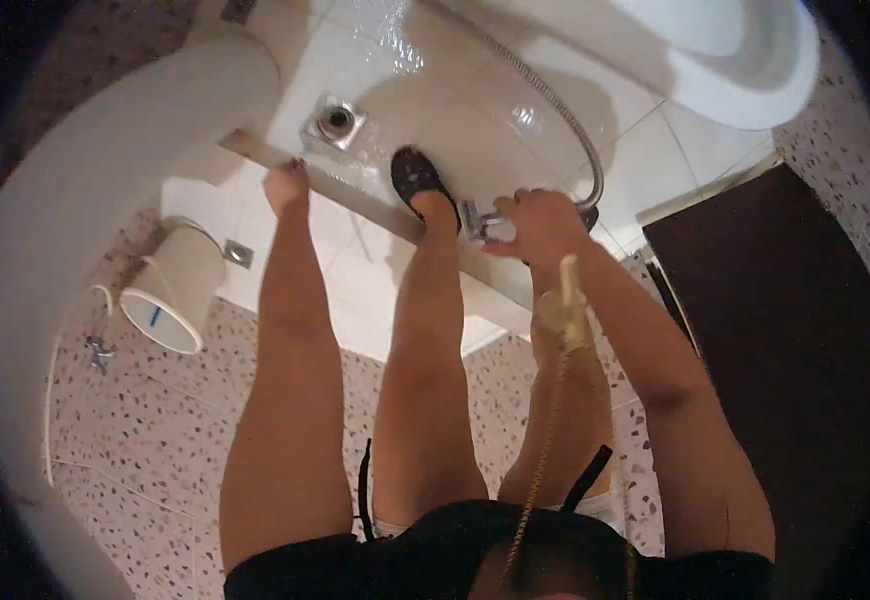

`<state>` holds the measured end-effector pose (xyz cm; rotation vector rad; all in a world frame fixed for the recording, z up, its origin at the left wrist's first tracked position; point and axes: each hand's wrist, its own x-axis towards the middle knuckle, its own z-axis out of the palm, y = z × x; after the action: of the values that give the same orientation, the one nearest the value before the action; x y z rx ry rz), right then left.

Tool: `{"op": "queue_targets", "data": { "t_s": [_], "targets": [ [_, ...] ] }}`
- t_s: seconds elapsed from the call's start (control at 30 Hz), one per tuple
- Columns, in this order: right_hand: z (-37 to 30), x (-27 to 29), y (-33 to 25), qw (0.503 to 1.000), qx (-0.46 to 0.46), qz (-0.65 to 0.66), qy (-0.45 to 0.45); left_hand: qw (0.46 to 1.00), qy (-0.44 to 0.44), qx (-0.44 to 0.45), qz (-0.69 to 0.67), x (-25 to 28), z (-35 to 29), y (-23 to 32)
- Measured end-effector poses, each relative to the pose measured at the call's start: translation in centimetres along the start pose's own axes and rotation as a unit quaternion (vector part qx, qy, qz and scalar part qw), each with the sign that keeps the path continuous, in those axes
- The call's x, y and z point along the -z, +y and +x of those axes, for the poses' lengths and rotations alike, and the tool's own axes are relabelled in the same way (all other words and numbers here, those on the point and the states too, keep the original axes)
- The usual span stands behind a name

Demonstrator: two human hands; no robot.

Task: The person removes a bathroom floor drain cover, sprays water on the floor and drain cover with a bidet sprayer, and places the cover back onto the drain. The person then sprays the toilet area and exits the bathroom.

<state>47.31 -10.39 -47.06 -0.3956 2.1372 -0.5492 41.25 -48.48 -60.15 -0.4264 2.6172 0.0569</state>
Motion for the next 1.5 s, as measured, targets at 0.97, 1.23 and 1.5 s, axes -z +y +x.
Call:
{"op": "queue_targets", "data": {
  "t_s": [0.97,1.23,1.5],
  "targets": [
    [0.4,0.5,-1.1,0.998,-0.047,0.017,-0.042,0.989,-0.084,0.105,-0.055,0.7,-7.6,-4.8],
    [9.2,9.1,-2.3,0.973,-0.116,0.165,0.113,0.989,-0.075,0.099,-0.079,0.9,-9.0,-5.9],
    [15.9,18.0,-8.9,0.828,0.057,0.539,0.147,0.988,-0.052,0.096,-0.111,0.4,-9.9,-6.2]
  ]
}}
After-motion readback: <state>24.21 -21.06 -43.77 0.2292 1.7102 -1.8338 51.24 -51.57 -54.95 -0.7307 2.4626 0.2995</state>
